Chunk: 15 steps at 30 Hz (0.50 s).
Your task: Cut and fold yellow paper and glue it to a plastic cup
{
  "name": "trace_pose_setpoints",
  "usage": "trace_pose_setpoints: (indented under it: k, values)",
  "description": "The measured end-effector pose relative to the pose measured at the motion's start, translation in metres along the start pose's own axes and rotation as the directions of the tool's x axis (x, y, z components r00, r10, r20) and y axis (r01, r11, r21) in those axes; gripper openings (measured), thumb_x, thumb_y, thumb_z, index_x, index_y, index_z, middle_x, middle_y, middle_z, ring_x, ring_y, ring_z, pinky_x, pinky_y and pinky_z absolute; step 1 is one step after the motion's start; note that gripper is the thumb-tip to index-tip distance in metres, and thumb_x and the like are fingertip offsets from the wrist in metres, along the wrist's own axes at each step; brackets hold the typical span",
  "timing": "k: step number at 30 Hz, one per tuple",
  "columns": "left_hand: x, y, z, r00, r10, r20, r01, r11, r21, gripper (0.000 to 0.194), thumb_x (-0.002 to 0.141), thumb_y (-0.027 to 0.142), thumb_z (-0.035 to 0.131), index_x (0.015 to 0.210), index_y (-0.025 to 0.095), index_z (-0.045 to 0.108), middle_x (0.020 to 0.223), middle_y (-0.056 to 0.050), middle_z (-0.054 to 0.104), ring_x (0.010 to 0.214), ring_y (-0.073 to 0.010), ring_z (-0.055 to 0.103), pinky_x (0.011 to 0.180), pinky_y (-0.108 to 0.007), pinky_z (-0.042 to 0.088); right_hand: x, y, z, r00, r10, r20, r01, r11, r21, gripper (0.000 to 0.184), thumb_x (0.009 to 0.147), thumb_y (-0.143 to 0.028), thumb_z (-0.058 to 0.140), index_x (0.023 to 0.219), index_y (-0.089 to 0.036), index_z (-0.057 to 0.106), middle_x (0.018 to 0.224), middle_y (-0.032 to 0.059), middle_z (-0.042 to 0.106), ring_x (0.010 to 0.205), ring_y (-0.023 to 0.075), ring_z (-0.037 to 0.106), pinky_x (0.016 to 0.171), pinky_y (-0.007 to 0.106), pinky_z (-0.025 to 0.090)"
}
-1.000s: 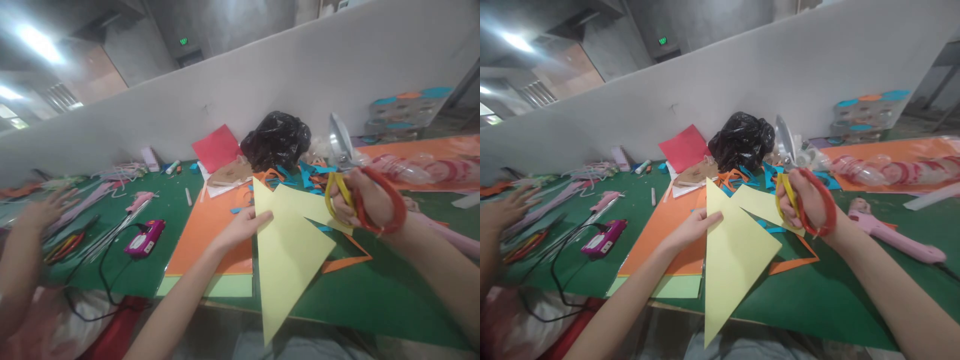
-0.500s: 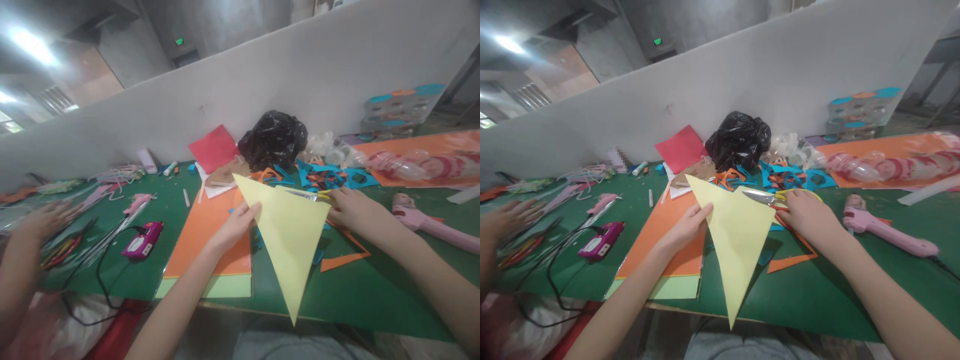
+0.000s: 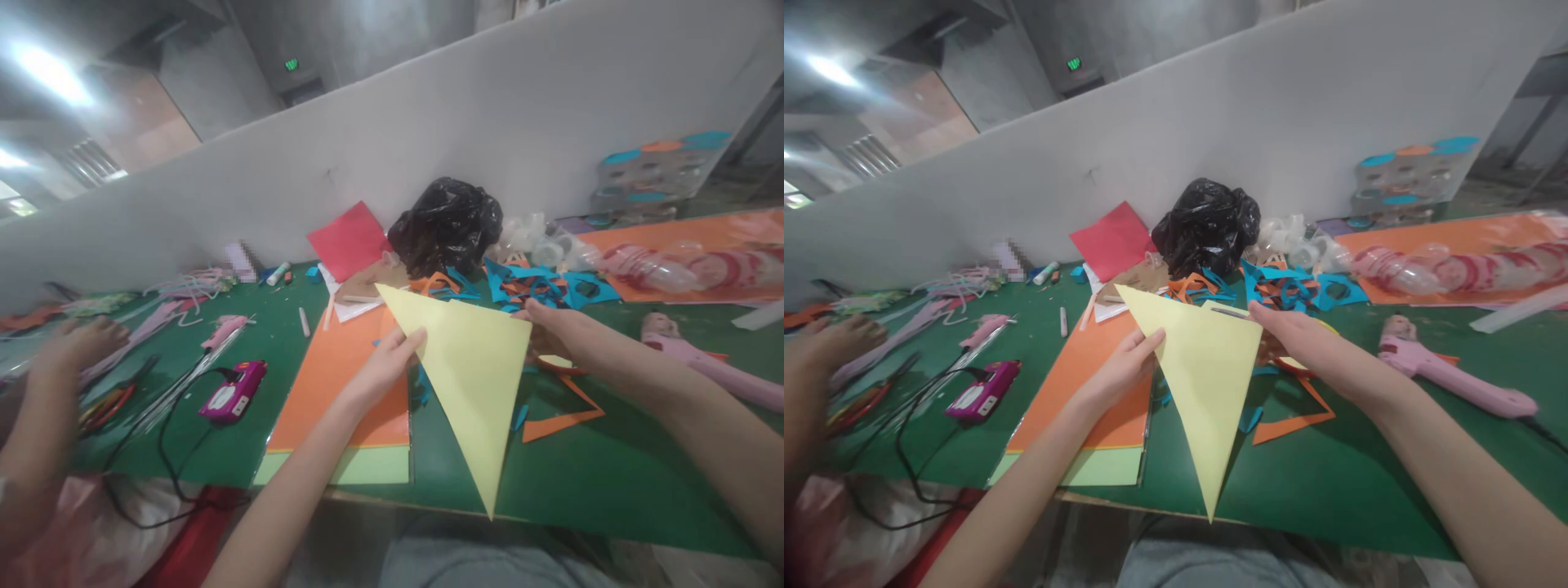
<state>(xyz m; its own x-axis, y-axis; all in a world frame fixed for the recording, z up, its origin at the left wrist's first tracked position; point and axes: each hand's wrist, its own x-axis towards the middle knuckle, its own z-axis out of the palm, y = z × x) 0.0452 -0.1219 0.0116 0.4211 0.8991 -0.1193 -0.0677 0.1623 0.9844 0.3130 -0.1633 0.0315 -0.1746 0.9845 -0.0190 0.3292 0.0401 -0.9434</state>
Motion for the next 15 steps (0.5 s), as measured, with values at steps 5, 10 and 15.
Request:
trace_pose_setpoints:
  k: [5,10,15]
  values:
    - [0.002,-0.001,-0.001,1.0,0.006,-0.016,-0.006,1.0,0.015,0.052,0.083,0.05,0.074,0.124,0.018,0.069,0.126,-0.011,0.072,0.117,-0.0299,0.067,0.105,-0.043,0.05,0.0,0.001,-0.004,0.995,0.065,0.069,-0.058,0.993,-0.103,0.052,0.076,-0.07,0.07,0.07,-0.019,0.062,0.066,-0.0011,0.057,0.059,0.0117,0.047,0.054,0.023,0.038]
    - [0.003,0.0,0.001,0.998,0.064,-0.029,-0.062,0.997,0.055,0.049,0.085,0.05,0.072,0.123,0.02,0.062,0.107,-0.007,0.073,0.097,-0.0198,0.07,0.085,-0.033,0.055,0.006,0.01,0.002,0.995,0.025,-0.092,-0.031,0.997,-0.065,0.05,0.074,-0.069,0.07,0.068,-0.019,0.061,0.058,-0.0017,0.053,0.053,0.0114,0.044,0.047,0.023,0.033]
    - [0.012,-0.004,0.003,0.966,0.188,-0.176,-0.167,0.978,0.127,0.06,0.078,0.047,0.078,0.126,0.021,0.051,0.107,-0.007,0.064,0.087,-0.0153,0.066,0.075,-0.029,0.054,0.009,0.011,0.007,0.964,0.052,-0.26,-0.067,0.996,-0.051,0.048,0.072,-0.064,0.073,0.065,-0.021,0.054,0.053,-0.0038,0.049,0.048,0.0107,0.042,0.044,0.023,0.029]
